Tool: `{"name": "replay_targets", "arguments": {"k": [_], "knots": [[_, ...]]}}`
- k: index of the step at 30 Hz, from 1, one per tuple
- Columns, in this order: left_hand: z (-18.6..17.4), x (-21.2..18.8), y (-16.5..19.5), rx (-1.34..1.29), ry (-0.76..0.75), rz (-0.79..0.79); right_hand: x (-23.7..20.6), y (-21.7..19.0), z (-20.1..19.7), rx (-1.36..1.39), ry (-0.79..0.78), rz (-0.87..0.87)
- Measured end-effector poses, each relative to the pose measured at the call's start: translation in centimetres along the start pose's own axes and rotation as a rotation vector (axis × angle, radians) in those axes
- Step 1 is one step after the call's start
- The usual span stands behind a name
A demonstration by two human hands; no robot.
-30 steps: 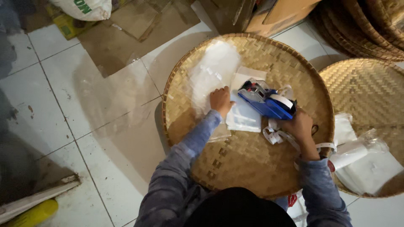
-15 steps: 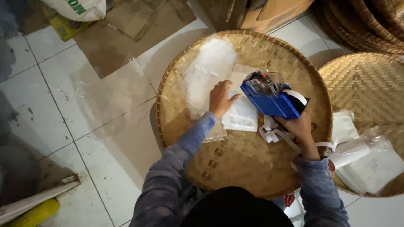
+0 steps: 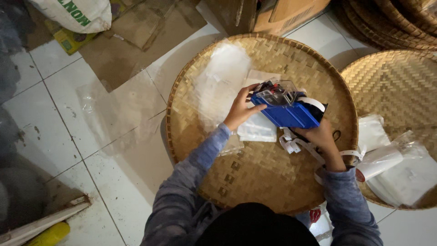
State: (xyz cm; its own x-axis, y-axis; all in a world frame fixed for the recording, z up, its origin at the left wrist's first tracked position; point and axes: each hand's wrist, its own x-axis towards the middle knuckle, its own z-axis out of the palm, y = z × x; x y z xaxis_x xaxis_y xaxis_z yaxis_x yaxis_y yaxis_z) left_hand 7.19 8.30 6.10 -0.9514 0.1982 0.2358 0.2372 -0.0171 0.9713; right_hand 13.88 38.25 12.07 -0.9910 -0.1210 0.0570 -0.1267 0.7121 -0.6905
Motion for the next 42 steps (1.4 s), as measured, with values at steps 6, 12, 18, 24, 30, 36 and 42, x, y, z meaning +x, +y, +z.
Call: {"name": "replay_targets", "arguments": {"k": [6, 12, 18, 24, 30, 36, 42], "knots": [[-0.9, 0.6, 0.1, -0.107, -0.061, -0.053, 0.1, 2.3, 0.5, 0.15, -0.04, 0.085], [-0.3, 1.0, -0.1, -0.368, -0.089, -0.129, 0.1, 2.9, 0.5, 0.349, -0.156, 0.152], [-0.2, 0.7, 0.2, -0.468, -0.079, -0.197, 0.2, 0.9, 0.1, 0.439, -0.189, 0.128], [-0.3, 0.6, -0.1, -0.484, -0.061, -0.215, 0.3, 0.1, 0.1, 0.576, -0.242, 0.117], [-0.3, 0.8, -0.8, -0.413, -0.1, -0.2, 0.2, 0.0, -0.1, 0.623, -0.269, 0.113], [0.1, 0.8, -1.3, -0.389, -0.187, -0.252, 0.4, 0.5, 0.1, 0.596, -0.261, 0.143], [0.3, 0.9, -1.7, -0.391, -0.202, -0.237, 0.5, 0.9, -0.1, 0.503, -0.266, 0.134]]}}
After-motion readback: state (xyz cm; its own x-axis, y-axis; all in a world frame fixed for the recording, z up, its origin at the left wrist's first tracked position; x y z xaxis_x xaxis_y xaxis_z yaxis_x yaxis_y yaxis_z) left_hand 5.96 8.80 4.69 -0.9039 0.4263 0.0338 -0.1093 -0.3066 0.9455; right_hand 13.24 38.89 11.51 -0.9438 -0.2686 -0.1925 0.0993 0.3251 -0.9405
